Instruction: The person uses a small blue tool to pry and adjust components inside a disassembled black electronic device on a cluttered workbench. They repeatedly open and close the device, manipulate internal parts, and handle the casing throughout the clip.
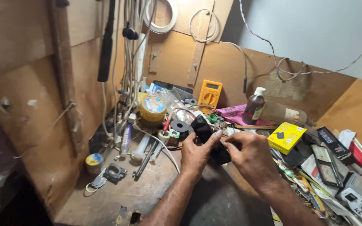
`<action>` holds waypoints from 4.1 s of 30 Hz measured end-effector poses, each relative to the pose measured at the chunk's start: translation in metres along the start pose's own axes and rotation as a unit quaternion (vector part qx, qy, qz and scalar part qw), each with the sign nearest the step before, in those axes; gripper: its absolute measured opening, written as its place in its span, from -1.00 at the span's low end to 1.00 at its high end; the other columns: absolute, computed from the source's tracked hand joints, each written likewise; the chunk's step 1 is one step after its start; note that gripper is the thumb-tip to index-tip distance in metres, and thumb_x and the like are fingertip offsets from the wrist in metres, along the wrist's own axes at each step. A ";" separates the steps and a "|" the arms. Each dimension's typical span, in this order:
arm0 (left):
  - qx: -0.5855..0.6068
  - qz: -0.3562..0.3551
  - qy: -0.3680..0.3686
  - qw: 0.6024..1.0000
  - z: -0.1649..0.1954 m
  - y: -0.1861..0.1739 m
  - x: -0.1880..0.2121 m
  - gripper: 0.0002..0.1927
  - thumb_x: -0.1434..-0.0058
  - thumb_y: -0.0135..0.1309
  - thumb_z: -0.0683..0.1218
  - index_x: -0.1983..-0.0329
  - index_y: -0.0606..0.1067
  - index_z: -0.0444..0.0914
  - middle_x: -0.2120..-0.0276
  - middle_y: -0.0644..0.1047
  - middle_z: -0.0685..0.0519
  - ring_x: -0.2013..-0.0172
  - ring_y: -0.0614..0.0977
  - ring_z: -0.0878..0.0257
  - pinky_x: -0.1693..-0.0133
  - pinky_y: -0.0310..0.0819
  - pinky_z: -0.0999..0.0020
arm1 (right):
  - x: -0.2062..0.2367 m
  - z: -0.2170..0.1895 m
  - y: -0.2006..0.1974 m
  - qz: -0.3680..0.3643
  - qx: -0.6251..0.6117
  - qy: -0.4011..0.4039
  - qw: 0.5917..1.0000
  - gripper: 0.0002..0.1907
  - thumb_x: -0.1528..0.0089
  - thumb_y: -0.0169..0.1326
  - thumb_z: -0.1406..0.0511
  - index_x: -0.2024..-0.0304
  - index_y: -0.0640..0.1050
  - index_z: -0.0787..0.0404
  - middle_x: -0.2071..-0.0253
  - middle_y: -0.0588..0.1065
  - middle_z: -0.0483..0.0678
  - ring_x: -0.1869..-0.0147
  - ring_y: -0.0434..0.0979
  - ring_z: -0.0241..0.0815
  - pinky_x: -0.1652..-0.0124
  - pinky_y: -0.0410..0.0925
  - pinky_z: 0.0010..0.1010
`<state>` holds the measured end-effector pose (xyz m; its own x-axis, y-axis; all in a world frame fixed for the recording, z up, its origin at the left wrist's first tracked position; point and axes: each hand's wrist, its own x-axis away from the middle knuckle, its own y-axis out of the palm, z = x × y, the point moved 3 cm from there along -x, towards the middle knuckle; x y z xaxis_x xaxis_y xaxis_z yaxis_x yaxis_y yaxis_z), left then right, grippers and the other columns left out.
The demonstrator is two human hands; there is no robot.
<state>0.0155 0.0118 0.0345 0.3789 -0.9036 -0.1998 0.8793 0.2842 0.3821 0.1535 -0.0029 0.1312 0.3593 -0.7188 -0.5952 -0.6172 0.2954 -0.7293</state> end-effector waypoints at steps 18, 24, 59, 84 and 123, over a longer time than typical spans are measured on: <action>0.038 -0.001 0.041 0.998 0.001 0.003 0.000 -0.53 -0.03 0.39 0.11 0.15 0.61 -0.30 0.30 0.68 0.07 0.31 0.66 0.37 0.23 0.59 0.45 | 0.030 -0.011 0.013 0.144 -0.019 0.048 0.988 -0.85 -0.16 0.25 0.38 0.22 0.69 0.29 0.33 0.65 0.09 0.37 0.67 -0.11 0.34 0.45 -0.32; 0.004 0.021 0.028 0.999 0.002 0.002 0.001 -0.56 -0.01 0.40 0.10 0.19 0.61 -0.30 0.32 0.68 0.07 0.34 0.66 0.36 0.25 0.59 0.43 | 0.033 -0.013 0.015 0.163 -0.024 -0.008 0.986 -0.86 -0.16 0.22 0.41 0.23 0.66 0.32 0.33 0.62 0.12 0.32 0.68 0.00 0.29 0.45 -0.29; 0.017 0.031 0.034 0.999 0.008 -0.001 0.006 -0.56 -0.03 0.38 0.10 0.17 0.63 -0.29 0.29 0.69 0.06 0.30 0.66 0.35 0.19 0.57 0.40 | 0.025 -0.022 0.012 0.104 0.042 0.005 0.994 -0.88 -0.17 0.19 0.34 0.32 0.66 0.29 0.40 0.59 0.18 0.34 0.63 0.17 0.32 0.41 -0.11; 0.120 -0.037 -0.099 0.987 0.000 -0.001 0.002 -0.56 -0.06 0.33 0.14 0.17 0.57 -0.24 0.39 0.58 0.08 0.43 0.58 0.31 0.38 0.52 0.37 | 0.070 0.061 0.027 0.196 0.067 0.113 0.972 -0.79 -0.10 0.35 0.22 0.29 0.71 0.20 0.30 0.63 -0.01 0.19 0.56 -0.09 0.19 0.41 -0.30; 0.222 -0.157 -0.176 0.946 -0.011 -0.011 -0.004 -0.54 -0.41 -0.14 0.03 -0.15 0.49 -0.39 0.17 0.67 -0.16 0.24 0.74 0.07 0.21 0.68 0.12 | 0.073 0.028 0.028 0.179 0.028 0.008 0.983 -0.79 -0.20 0.19 0.28 0.17 0.63 0.27 0.21 0.60 0.09 -0.05 0.52 0.10 -0.02 0.37 -0.15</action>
<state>0.0076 0.0155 0.0206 -0.0694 -0.9940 -0.0846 0.6950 -0.1090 0.7107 0.1819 -0.0296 0.0585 0.1151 -0.5716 -0.8124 -0.6632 0.5647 -0.4912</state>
